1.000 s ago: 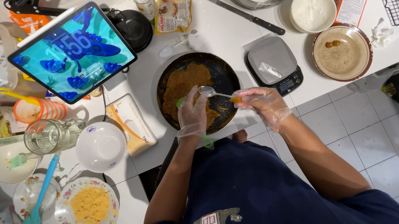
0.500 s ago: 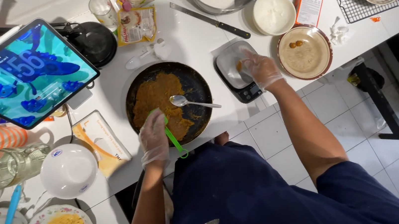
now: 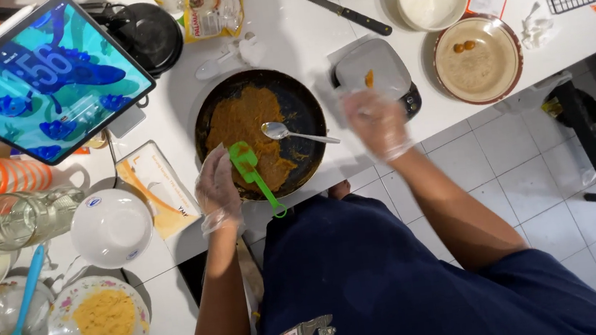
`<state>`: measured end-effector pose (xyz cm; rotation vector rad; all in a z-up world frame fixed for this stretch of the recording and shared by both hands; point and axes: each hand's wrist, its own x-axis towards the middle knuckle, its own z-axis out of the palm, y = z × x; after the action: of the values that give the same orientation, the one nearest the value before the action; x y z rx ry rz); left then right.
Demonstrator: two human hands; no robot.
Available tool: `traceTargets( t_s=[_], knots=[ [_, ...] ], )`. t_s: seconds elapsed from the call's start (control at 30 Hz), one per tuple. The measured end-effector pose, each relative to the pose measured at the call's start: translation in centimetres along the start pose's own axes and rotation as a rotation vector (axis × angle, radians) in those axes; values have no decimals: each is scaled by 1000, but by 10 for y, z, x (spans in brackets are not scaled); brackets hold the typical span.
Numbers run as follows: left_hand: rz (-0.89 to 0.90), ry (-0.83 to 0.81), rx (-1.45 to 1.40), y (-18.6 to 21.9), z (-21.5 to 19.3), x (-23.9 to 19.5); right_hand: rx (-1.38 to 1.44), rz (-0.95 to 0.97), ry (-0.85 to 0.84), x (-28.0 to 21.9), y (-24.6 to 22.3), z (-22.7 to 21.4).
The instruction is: The person scoops a thick orange paste from a pan using a spoon and a spatula, weighs small portions on a digital scale, and rolls them into balls by hand. The finished balls are placed on a plate.
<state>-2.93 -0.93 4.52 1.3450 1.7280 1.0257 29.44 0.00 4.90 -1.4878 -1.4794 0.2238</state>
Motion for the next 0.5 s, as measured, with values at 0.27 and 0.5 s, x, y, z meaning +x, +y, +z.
traceTargets(
  t_s=[0.27,0.5],
  knots=[
    [-229,-38,-21,29,-9,-6,-272,-368,-492,-71,-46,88],
    [-32,11,-23,-26,-10,-5,-125,-355,-473,-72,-31,83]
  ],
)
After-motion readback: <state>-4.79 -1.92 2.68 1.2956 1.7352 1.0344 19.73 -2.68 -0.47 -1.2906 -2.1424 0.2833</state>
